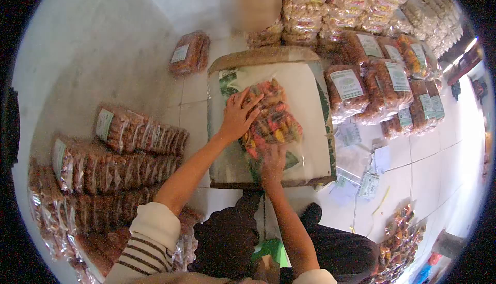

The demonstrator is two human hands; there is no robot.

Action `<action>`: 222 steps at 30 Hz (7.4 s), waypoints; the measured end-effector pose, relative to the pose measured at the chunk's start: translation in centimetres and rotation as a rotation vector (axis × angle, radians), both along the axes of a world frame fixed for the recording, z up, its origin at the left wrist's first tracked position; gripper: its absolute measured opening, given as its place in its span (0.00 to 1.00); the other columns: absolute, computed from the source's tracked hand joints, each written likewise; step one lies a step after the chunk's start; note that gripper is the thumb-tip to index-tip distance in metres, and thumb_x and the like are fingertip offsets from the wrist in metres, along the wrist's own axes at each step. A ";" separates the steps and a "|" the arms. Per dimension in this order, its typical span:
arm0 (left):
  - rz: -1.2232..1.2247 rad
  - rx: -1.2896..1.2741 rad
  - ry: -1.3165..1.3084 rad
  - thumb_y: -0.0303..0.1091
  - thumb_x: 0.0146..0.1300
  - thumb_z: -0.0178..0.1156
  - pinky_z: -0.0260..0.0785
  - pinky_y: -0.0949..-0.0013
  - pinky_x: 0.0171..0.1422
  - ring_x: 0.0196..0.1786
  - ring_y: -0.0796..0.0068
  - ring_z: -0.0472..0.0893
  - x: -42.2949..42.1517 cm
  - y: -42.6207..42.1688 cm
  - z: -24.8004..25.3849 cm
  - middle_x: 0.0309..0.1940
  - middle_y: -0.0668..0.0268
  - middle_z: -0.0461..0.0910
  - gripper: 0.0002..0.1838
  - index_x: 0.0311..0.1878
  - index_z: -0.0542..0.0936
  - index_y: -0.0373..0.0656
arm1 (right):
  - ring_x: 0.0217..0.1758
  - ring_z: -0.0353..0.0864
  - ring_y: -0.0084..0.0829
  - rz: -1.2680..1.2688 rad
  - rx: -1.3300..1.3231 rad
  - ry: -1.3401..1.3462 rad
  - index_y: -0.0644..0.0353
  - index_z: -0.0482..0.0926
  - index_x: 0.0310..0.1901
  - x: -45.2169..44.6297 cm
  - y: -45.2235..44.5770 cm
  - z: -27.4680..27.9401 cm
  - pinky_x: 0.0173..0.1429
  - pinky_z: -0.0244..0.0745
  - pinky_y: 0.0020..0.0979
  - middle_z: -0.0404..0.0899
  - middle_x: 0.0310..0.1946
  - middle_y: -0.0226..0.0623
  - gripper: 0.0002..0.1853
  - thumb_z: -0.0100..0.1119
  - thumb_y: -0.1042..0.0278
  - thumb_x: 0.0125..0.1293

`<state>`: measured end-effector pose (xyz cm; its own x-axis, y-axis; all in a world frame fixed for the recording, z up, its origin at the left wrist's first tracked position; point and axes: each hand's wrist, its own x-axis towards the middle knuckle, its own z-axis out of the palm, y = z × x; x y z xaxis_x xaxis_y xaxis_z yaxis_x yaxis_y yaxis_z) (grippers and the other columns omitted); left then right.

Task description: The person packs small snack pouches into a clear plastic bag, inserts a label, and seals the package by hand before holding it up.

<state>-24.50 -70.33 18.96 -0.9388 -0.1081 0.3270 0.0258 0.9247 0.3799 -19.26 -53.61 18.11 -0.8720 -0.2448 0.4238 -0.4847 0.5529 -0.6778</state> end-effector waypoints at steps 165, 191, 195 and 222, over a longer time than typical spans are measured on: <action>0.318 0.773 -0.361 0.45 0.67 0.41 0.62 0.49 0.39 0.38 0.39 0.72 11.0 7.9 -3.5 0.34 0.42 0.73 0.18 0.45 0.64 0.36 | 0.30 0.75 0.46 0.104 0.297 -0.188 0.63 0.77 0.24 -1.4 -1.2 -2.5 0.35 0.69 0.40 0.76 0.23 0.46 0.12 0.56 0.62 0.57; 0.456 0.302 0.062 0.42 0.66 0.44 0.55 0.50 0.56 0.55 0.53 0.63 3.2 5.7 0.3 0.55 0.48 0.60 0.29 0.66 0.53 0.41 | 0.39 0.74 0.44 -0.132 -0.175 -0.321 0.66 0.74 0.41 -0.1 -0.4 -2.1 0.45 0.67 0.36 0.75 0.37 0.48 0.11 0.51 0.67 0.62; -0.061 -0.170 0.075 0.42 0.62 0.48 0.44 0.42 0.64 0.66 0.55 0.54 1.8 5.9 1.7 0.66 0.62 0.52 0.29 0.66 0.57 0.48 | 0.56 0.64 0.47 -0.262 -0.416 -0.173 0.68 0.62 0.56 0.9 0.4 -4.5 0.57 0.62 0.40 0.60 0.58 0.52 0.22 0.50 0.78 0.59; -0.746 0.123 -0.334 0.53 0.62 0.46 0.57 0.55 0.62 0.60 0.55 0.65 -1.3 21.9 9.1 0.60 0.55 0.63 0.30 0.61 0.63 0.45 | 0.36 0.79 0.42 0.149 0.652 -0.055 0.56 0.78 0.40 -3.3 30.8 8.7 0.43 0.74 0.40 0.79 0.34 0.44 0.11 0.50 0.69 0.55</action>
<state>-25.84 -48.41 28.02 -0.8235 0.5656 0.0448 0.4847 0.6604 0.5735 -22.58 -22.78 26.78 -0.8249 -0.5555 0.1048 -0.5623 0.7870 -0.2538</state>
